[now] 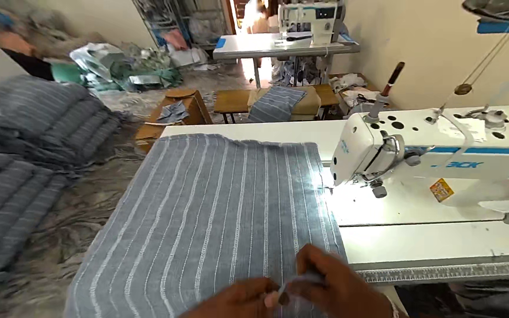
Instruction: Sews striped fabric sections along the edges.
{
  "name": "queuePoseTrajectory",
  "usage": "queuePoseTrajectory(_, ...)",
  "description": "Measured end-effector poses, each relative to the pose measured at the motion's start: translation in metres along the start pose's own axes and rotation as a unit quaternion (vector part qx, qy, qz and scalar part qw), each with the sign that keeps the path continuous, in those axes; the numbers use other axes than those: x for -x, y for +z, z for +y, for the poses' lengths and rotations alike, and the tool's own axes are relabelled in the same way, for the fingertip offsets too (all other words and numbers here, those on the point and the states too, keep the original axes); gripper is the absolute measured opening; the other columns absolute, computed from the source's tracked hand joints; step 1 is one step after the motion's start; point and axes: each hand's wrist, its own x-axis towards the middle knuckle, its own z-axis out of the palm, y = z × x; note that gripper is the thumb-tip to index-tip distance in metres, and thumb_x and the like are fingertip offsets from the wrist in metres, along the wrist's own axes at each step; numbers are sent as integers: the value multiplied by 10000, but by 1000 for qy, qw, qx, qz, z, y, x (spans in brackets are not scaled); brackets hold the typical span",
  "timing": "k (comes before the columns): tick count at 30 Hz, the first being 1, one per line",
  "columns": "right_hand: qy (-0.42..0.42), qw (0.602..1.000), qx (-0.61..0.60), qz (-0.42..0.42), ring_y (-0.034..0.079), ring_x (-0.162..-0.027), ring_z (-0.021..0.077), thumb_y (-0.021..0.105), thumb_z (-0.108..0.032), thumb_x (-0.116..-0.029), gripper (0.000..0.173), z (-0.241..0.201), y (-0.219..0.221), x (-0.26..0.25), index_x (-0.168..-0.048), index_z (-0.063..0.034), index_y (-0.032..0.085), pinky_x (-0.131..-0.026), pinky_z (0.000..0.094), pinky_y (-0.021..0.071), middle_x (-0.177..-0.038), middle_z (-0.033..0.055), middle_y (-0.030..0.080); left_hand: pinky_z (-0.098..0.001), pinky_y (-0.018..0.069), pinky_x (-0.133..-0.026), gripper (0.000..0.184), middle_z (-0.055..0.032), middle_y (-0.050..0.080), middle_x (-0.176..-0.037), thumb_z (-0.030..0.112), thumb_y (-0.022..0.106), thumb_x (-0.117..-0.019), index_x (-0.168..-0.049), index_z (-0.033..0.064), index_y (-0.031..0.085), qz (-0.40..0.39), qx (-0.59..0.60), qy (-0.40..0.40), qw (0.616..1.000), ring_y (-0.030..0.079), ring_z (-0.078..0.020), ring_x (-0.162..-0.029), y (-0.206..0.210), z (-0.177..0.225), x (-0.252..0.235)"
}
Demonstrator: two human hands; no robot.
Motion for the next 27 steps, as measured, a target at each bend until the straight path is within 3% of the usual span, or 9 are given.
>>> queuePoseTrajectory(3,19,985,49,167,528,-637,34,667,-358,-1001,266,37,-17,4,-965,-102,603,-570,210,464,-759,-32,570,-278,625,-674,224,28,756,-969,363,602,-1028,-1102,176,701,-51,-53,-55,996,723,-85,-749,-82,33,-26)
queuePoseTrajectory(6,64,957,103,262,539,-627,33,713,-361,-958,274,55,-16,17,-964,-104,619,-556,210,475,-754,-40,588,-326,553,-731,223,-39,656,-808,231,567,-1053,-1057,45,691,-23,-296,-120,947,626,-124,-730,-130,76,-91)
queuePoseTrajectory(10,121,932,141,311,616,-682,69,747,-350,-922,317,44,-8,20,-1016,-64,647,-600,253,544,-823,12,658,-577,525,-901,316,-186,707,-999,299,666,-1016,-1129,10,728,15,-539,-45,841,672,-330,-956,-131,109,-225)
queuePoseTrajectory(13,153,925,93,334,609,-652,61,668,-257,-988,230,39,-11,16,-1066,-40,651,-567,244,538,-844,15,663,-589,500,-971,249,-220,701,-1098,184,704,-984,-1140,-8,729,62,-534,22,843,661,-363,-1059,-128,125,-307)
queuePoseTrajectory(15,192,924,33,328,622,-576,105,600,-179,-1032,239,36,-16,14,-1199,-13,642,-478,290,561,-870,43,682,-540,533,-907,245,-194,713,-1067,177,716,-972,-1159,19,733,101,-501,-5,860,680,-314,-967,-132,130,-341)
queuePoseTrajectory(18,243,921,-14,303,674,-610,142,581,-162,-1046,342,30,-21,11,-1357,-19,588,-510,344,613,-952,61,715,-592,530,-899,229,-215,706,-1082,145,718,-940,-1135,25,734,191,-454,-2,870,677,-362,-1004,-136,128,-367)
queuePoseTrajectory(20,245,923,-7,297,678,-618,138,591,-174,-1045,358,32,-21,10,-1371,-25,592,-514,339,611,-963,51,727,-622,505,-981,332,-216,683,-1200,157,714,-940,-1246,35,680,232,-446,4,865,648,-385,-1152,-137,123,-373)
queuePoseTrajectory(24,259,925,0,278,682,-608,131,599,-208,-1044,364,34,-24,12,-1370,-45,610,-509,341,616,-944,28,737,-615,532,-960,586,-225,604,-1329,146,708,-934,-1478,124,494,291,-451,13,844,633,-407,-1176,-128,111,-372)
queuePoseTrajectory(27,249,932,44,258,711,-676,125,604,-203,-1032,367,34,-23,23,-1361,-42,631,-574,345,627,-954,28,757,-670,420,-1022,343,-137,582,-1438,265,574,-1027,-1351,193,660,288,-553,29,781,509,-392,-1353,-119,94,-354)
